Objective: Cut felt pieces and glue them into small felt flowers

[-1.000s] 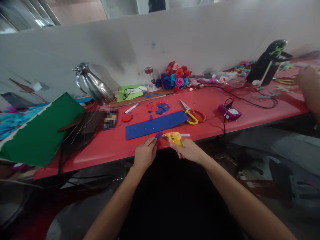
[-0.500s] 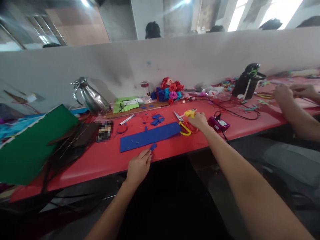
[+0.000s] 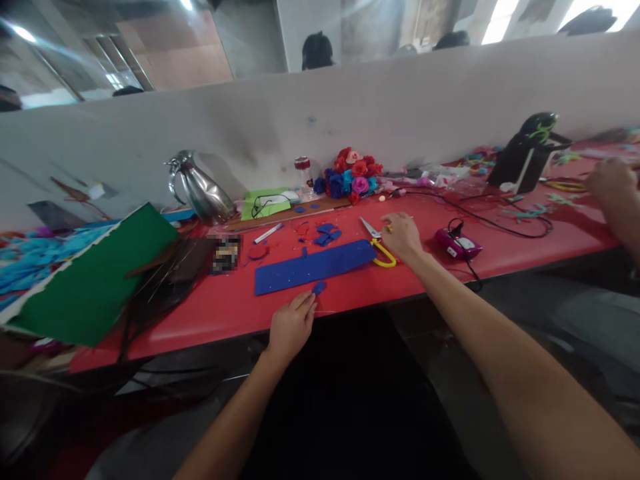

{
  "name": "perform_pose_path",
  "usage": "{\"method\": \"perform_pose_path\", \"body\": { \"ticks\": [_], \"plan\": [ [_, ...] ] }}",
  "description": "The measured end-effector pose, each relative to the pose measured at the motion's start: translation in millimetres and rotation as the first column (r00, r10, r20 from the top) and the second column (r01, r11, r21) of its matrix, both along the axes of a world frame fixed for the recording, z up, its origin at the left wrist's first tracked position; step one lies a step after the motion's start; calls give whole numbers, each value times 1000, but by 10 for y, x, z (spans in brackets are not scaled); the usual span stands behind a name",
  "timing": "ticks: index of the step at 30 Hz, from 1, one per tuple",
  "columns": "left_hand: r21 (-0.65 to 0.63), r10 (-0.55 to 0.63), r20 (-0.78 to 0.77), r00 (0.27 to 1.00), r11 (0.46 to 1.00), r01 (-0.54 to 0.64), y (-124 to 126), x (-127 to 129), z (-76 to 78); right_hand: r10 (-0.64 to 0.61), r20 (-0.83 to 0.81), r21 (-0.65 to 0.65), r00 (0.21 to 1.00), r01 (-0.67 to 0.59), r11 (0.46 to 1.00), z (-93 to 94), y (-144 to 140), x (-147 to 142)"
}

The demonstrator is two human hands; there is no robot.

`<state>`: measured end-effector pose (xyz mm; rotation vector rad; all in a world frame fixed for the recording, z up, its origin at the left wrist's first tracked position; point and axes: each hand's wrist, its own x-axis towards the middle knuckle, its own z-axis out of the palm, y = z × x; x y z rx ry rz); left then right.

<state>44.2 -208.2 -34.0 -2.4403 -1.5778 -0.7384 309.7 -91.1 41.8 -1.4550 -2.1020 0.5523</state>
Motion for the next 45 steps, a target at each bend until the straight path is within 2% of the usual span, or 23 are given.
{"method": "perform_pose_path", "body": {
  "ticks": [3,6,8,13,16,21,24,26,28,30,33,36,39,42,45],
  "plan": [
    [-29,-3,13,1000,1000,4,-14,4,20,36,4,40,999,-36,999,-77,-288,-333],
    [-59,-12,34,999,998,14,-27,-6,40,143,63,30,988,-145,989,-215,-519,-647],
    [-75,-24,50,998,997,27,-35,-17,47,113,93,-27,989,-111,993,-327,-584,-792],
    [-75,-36,76,996,996,42,-51,-34,34,-4,81,-103,997,13,995,-513,-501,-930],
    [-75,-39,80,996,996,45,-48,-35,11,21,63,-143,998,-12,990,-549,-443,-963],
    [-79,-43,83,996,996,50,-45,-35,-15,29,41,-101,999,-25,995,-583,-452,-992],
    [-112,-28,157,987,993,47,-76,-40,27,0,-36,-110,999,-4,994,-581,-490,-981],
    [-139,-5,268,963,989,44,-112,-46,87,-39,-138,-131,990,21,991,-566,-529,-967],
    [-163,8,414,910,984,66,-152,-56,163,-83,-292,-191,953,26,981,-534,-585,-952],
    [-198,18,561,828,974,113,-188,-65,238,-136,-452,-284,881,2,959,-483,-660,-936],
    [-340,105,711,696,917,209,-232,-74,331,-212,-576,-374,789,-24,927,-373,-790,-910],
    [-473,230,787,573,821,320,-274,-66,411,-207,-595,-367,777,-34,930,-258,-902,-885],
    [-502,289,829,479,763,408,-311,-49,490,-192,-591,-340,784,-25,940,-180,-974,-868],
    [-520,315,839,444,706,481,-325,-45,544,-177,-610,-342,772,-56,938,-142,-1019,-859],
    [-548,314,828,465,628,552,-320,-60,558,-148,-625,-354,767,-109,929,-116,-1049,-853]
  ]
}}
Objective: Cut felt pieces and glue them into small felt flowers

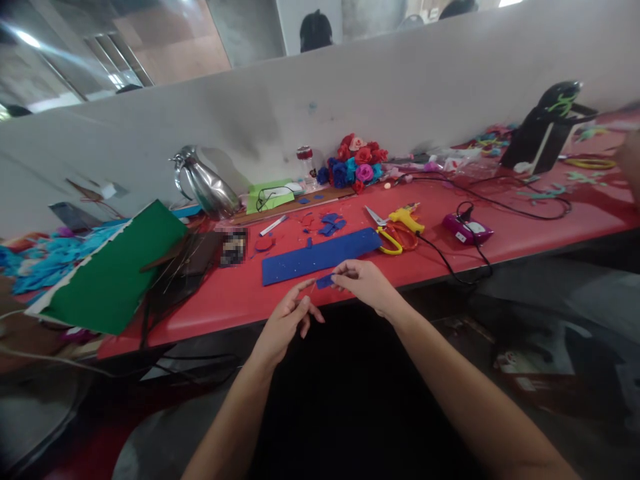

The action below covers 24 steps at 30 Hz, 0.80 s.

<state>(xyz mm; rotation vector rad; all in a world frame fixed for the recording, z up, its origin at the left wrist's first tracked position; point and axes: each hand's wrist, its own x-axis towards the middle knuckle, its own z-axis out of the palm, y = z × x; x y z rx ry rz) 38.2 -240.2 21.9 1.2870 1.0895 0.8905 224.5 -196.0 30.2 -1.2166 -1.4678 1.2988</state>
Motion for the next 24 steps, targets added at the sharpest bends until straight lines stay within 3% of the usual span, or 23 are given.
{"method": "perform_pose_path", "body": {
  "ticks": [8,24],
  "plan": [
    [-60,-64,-36,997,996,61,-4,-25,-24,35,34,-16,999,-35,999,68,-21,22],
    [-93,0,14,1000,996,2,13,-13,-85,70,-79,-83,994,-77,994,126,-60,-11]
  ]
}}
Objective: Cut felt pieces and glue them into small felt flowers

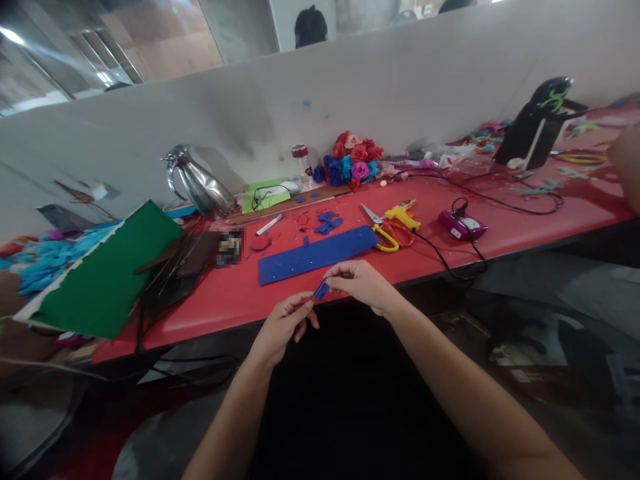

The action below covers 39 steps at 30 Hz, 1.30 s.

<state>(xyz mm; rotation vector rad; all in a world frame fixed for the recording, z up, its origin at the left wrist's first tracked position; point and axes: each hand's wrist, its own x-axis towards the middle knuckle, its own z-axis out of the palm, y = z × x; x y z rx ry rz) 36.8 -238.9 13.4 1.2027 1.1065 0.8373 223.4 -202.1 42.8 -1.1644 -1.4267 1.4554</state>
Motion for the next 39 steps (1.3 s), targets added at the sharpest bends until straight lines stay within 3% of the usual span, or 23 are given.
{"method": "perform_pose_path", "body": {
  "ticks": [9,15,23,32,39],
  "plan": [
    [-25,32,31,999,999,-31,-8,10,14,22,15,15,1000,-22,1000,5,-2,2],
    [-51,30,51,998,998,-27,-13,16,41,-3,98,105,995,-7,994,14,-9,4],
    [-63,9,55,998,998,-5,-15,32,35,21,113,92,993,-31,995,37,-28,-8],
    [-92,-1,96,995,996,10,20,-14,145,38,142,102,989,-53,993,25,-24,-1],
    [-226,27,218,976,974,24,81,132,202,72,110,108,991,-84,991,19,-15,-11]
  ]
}}
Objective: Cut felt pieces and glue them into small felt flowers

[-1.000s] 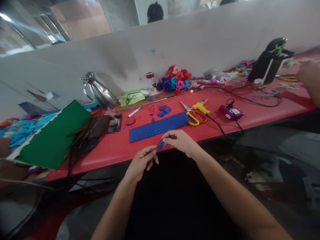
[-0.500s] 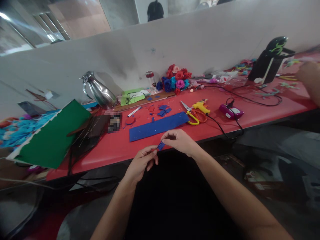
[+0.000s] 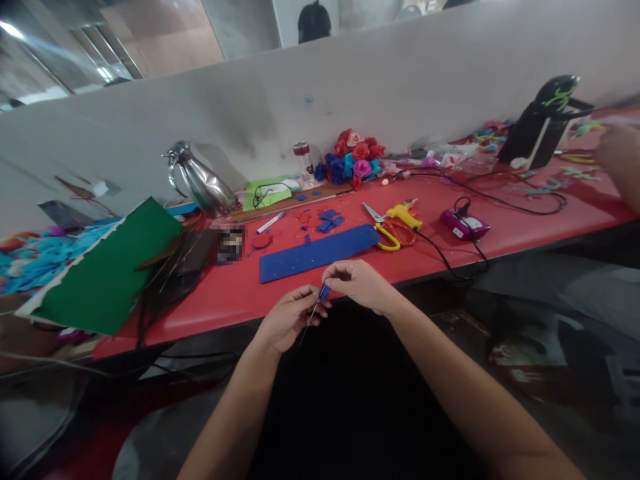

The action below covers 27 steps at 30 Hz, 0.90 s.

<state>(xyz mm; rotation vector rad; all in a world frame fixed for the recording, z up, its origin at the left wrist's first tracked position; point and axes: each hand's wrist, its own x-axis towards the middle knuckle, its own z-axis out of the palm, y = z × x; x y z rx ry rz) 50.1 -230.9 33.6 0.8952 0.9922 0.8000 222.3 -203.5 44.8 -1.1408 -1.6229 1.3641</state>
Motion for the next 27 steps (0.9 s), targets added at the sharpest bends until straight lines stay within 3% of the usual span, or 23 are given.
{"method": "perform_pose_path", "body": {
  "ticks": [6,18,27],
  "plan": [
    [-27,52,80,995,998,-50,-21,31,14,-10,0,9,1000,10,1000,21,-10,13],
    [135,143,-79,987,982,-132,-51,74,14,-24,-16,-5,1000,24,1000,41,-33,-8],
    [219,188,-154,970,964,-152,-79,72,28,-8,151,56,988,0,998,2,-32,5]
  ]
}}
